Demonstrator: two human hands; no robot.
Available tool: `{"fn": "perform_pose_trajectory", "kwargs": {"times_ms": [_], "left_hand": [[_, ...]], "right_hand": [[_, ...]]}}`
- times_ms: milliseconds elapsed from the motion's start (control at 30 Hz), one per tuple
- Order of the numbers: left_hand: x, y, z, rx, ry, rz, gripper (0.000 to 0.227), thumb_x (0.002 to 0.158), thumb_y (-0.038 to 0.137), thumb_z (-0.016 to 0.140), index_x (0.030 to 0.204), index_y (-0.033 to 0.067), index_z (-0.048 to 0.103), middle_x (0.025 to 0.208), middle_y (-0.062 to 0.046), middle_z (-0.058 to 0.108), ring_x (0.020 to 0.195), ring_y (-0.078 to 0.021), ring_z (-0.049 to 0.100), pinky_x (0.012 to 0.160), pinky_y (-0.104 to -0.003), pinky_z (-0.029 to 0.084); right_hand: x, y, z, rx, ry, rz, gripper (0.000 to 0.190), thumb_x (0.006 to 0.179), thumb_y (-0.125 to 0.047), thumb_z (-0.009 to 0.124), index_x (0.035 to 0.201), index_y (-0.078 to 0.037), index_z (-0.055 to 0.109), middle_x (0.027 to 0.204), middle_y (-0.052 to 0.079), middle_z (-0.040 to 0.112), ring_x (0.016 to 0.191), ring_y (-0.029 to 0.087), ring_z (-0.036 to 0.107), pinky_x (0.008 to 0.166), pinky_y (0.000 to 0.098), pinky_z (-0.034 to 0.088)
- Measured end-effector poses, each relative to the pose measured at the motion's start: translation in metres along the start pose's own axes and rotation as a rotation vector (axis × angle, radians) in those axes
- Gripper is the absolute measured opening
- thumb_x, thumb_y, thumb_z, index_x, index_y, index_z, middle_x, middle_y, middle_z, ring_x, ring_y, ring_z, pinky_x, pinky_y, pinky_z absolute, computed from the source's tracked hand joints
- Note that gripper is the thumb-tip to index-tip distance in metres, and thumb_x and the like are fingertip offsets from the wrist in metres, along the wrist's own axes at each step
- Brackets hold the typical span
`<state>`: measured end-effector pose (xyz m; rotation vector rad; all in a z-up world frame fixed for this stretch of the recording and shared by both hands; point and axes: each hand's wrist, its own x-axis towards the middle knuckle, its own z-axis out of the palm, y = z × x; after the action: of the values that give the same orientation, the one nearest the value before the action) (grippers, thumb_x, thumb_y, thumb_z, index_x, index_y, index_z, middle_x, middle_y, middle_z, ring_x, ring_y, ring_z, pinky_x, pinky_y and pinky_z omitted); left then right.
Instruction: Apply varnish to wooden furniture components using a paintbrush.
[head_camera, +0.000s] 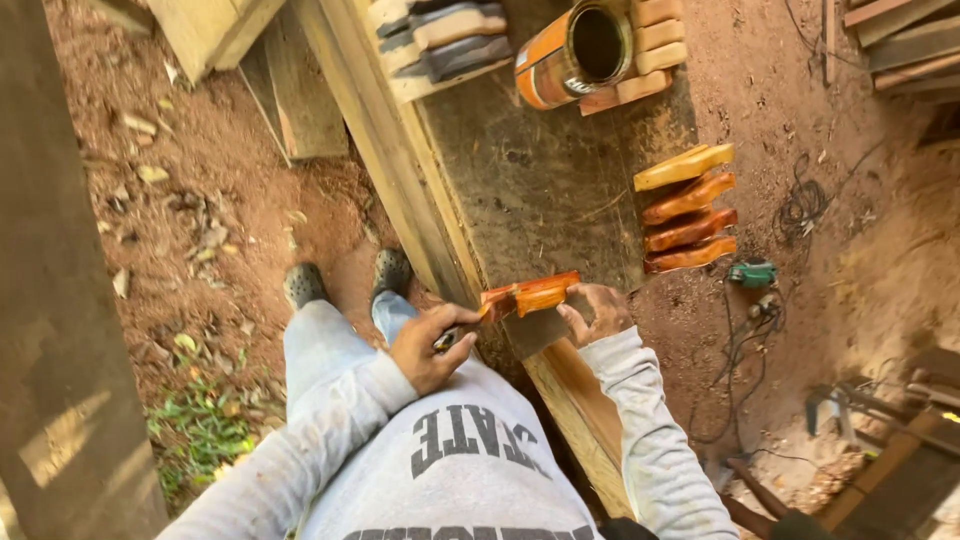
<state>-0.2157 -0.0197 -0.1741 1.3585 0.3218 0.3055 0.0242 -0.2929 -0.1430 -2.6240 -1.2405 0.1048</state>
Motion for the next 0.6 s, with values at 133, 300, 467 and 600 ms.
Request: {"fn": "perform_pose_trajectory", "kwargs": {"times_ms": [133, 300, 467, 600], "left_hand": [[-0.003, -0.007, -0.001, 0.043, 0.048, 0.034, 0.025, 0.086, 0.024, 0.074, 0.111, 0.0182, 0.076, 0.082, -0.015, 0.070, 0.079, -0.0388, 0.071, 0.075, -0.048, 0.057], [-0.029, 0.003, -0.011, 0.000, 0.144, -0.031, 0.024, 0.086, 0.025, 0.073, 0.109, 0.0183, 0.077, 0.079, -0.012, 0.070, 0.076, -0.0354, 0.070, 0.073, -0.044, 0.057], [-0.015, -0.004, 0.004, 0.086, 0.052, -0.022, 0.025, 0.088, 0.027, 0.072, 0.112, 0.0206, 0.074, 0.080, -0.013, 0.065, 0.079, -0.0390, 0.067, 0.074, -0.050, 0.055], [-0.027, -0.026, -0.001, 0.047, 0.124, -0.034, 0.024, 0.085, 0.019, 0.074, 0.109, 0.0176, 0.077, 0.083, -0.015, 0.070, 0.082, -0.0380, 0.070, 0.077, -0.047, 0.056]], "right_hand": [[0.005, 0.014, 0.000, -0.066, -0.062, -0.025, 0.032, 0.082, -0.037, 0.084, 0.112, -0.030, 0.073, 0.105, -0.011, 0.074, 0.103, 0.012, 0.068, 0.100, 0.0306, 0.044], [0.006, 0.013, -0.004, 0.058, -0.063, -0.014, 0.029, 0.080, -0.030, 0.087, 0.105, -0.022, 0.076, 0.100, -0.002, 0.077, 0.098, 0.022, 0.071, 0.093, 0.0353, 0.051], [0.008, 0.007, -0.007, 0.069, -0.072, 0.009, 0.028, 0.080, -0.032, 0.088, 0.103, -0.022, 0.076, 0.099, -0.002, 0.077, 0.096, 0.022, 0.072, 0.091, 0.0349, 0.052], [0.011, 0.000, -0.012, 0.075, -0.064, 0.000, 0.029, 0.078, -0.032, 0.089, 0.102, -0.022, 0.077, 0.099, -0.001, 0.077, 0.096, 0.023, 0.072, 0.091, 0.0347, 0.053]]}}
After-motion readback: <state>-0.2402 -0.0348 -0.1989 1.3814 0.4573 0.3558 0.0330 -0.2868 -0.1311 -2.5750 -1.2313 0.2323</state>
